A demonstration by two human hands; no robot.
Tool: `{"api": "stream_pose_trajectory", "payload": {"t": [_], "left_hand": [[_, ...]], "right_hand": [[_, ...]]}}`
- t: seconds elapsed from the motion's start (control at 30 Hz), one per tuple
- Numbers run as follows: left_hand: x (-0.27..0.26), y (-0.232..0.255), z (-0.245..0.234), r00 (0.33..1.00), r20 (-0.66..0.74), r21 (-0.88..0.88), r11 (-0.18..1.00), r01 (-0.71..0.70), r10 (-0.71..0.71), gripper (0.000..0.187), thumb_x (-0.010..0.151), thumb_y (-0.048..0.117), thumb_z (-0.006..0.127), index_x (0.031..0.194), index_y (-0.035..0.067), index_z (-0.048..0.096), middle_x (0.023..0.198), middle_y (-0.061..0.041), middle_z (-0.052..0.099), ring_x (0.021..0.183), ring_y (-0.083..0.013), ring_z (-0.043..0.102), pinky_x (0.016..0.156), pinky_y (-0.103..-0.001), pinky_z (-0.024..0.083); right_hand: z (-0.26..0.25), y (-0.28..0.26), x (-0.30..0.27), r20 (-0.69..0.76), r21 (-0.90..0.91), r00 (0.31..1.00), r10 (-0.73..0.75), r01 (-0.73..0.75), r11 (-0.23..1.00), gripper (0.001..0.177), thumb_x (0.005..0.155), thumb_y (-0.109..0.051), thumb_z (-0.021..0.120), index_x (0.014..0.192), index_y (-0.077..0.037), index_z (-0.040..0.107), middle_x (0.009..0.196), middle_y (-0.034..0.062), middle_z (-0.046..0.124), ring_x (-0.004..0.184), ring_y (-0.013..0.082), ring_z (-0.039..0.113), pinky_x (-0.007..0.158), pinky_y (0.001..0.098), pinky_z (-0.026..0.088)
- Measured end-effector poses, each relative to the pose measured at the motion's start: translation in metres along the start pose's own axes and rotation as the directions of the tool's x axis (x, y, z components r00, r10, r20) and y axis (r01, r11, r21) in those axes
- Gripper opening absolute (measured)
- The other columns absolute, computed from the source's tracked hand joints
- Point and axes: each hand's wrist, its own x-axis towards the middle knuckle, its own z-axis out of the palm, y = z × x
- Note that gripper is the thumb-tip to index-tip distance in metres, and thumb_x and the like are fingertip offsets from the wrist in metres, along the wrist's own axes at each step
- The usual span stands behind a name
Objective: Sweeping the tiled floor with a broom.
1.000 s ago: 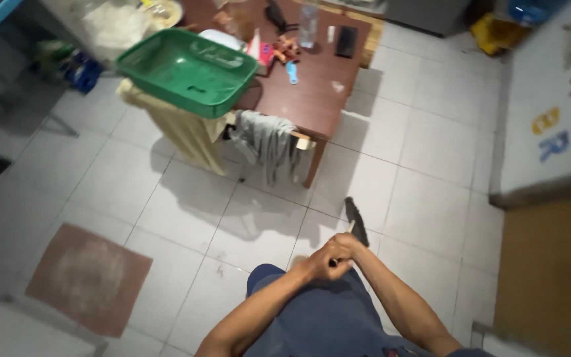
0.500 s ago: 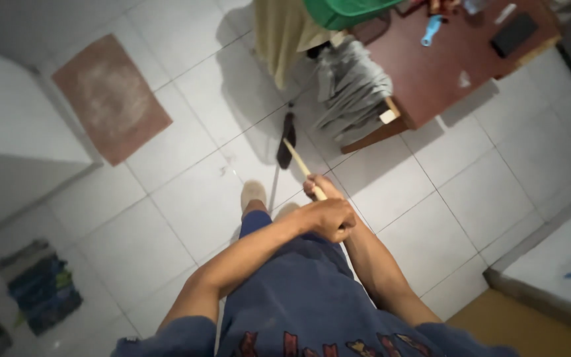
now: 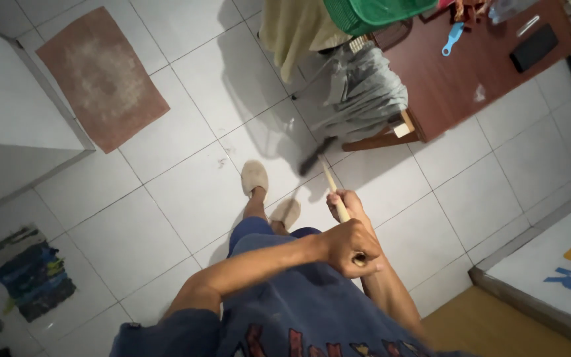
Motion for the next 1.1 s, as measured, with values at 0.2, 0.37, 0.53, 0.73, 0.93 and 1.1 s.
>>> {"api": "stream_pose_trajectory", "payload": {"t": [0.2,0.37,0.53,0.73,0.93,1.1], "left_hand": [[-0.019,-0.019,-0.066,0.973,-0.231,0.087,0.996,0.031,-0.010,0.036,0.082,-0.001,0.061,0.058,0.005,0.034,0.055,-0.010,0.044,0.049,-0.0247,0.042,0.056,-0.042,0.033],[-0.022,-0.022,-0.111,0.959,-0.277,0.105,0.990,0.092,-0.060,0.037,0.081,0.000,0.061,0.055,0.005,0.036,0.053,-0.009,0.045,0.048,-0.0241,0.043,0.055,-0.041,0.035],[-0.013,-0.002,-0.142,0.934,-0.325,0.187,0.959,0.214,-0.146,0.035,0.084,0.003,0.062,0.057,0.003,0.041,0.054,-0.010,0.050,0.046,-0.0247,0.046,0.050,-0.040,0.037],[-0.005,0.020,-0.160,0.928,-0.372,0.275,0.951,0.144,-0.033,0.033,0.091,0.008,0.065,0.062,0.005,0.049,0.057,-0.008,0.053,0.050,-0.0239,0.053,0.053,-0.039,0.043],[-0.011,-0.004,-0.200,0.906,-0.419,0.355,0.929,0.106,0.057,0.029,0.091,0.008,0.068,0.065,0.008,0.054,0.062,-0.007,0.056,0.058,-0.0264,0.058,0.060,-0.040,0.046],[-0.051,-0.082,-0.253,0.903,-0.425,0.368,0.923,0.115,0.057,0.029,0.085,0.004,0.068,0.062,0.008,0.051,0.060,-0.010,0.054,0.057,-0.0306,0.056,0.060,-0.041,0.042]], "right_hand": [[0.070,-0.020,-0.001,-0.222,-0.155,0.975,-0.017,-0.018,0.988,0.033,0.100,-0.023,0.041,0.068,-0.015,0.043,0.053,-0.0021,0.044,0.044,0.0119,0.039,0.040,0.0294,0.033],[0.118,-0.032,0.037,-0.192,-0.269,0.981,-0.040,-0.013,0.963,0.025,0.100,-0.018,0.044,0.076,-0.010,0.045,0.059,0.0017,0.047,0.048,0.0135,0.044,0.043,0.0297,0.036],[0.130,-0.034,0.112,-0.016,-0.372,0.993,-0.114,0.100,0.923,0.013,0.101,-0.009,0.049,0.089,-0.001,0.050,0.069,0.0050,0.054,0.053,0.0114,0.050,0.046,0.0255,0.040],[0.173,-0.058,0.148,-0.221,-0.692,0.966,-0.132,-0.060,0.720,0.017,0.097,-0.012,0.052,0.098,0.004,0.058,0.071,0.0078,0.058,0.050,0.0131,0.050,0.040,0.0312,0.041],[0.197,-0.111,0.231,0.196,-0.939,0.912,-0.361,0.281,0.199,0.020,0.089,-0.008,0.057,0.077,0.005,0.066,0.064,0.0153,0.064,0.052,0.0241,0.062,0.045,0.0382,0.049],[0.244,-0.125,0.317,0.208,-0.978,0.913,-0.352,0.198,-0.064,0.020,0.085,-0.010,0.064,0.070,0.002,0.069,0.068,0.0189,0.069,0.057,0.0298,0.069,0.049,0.0416,0.054]]}}
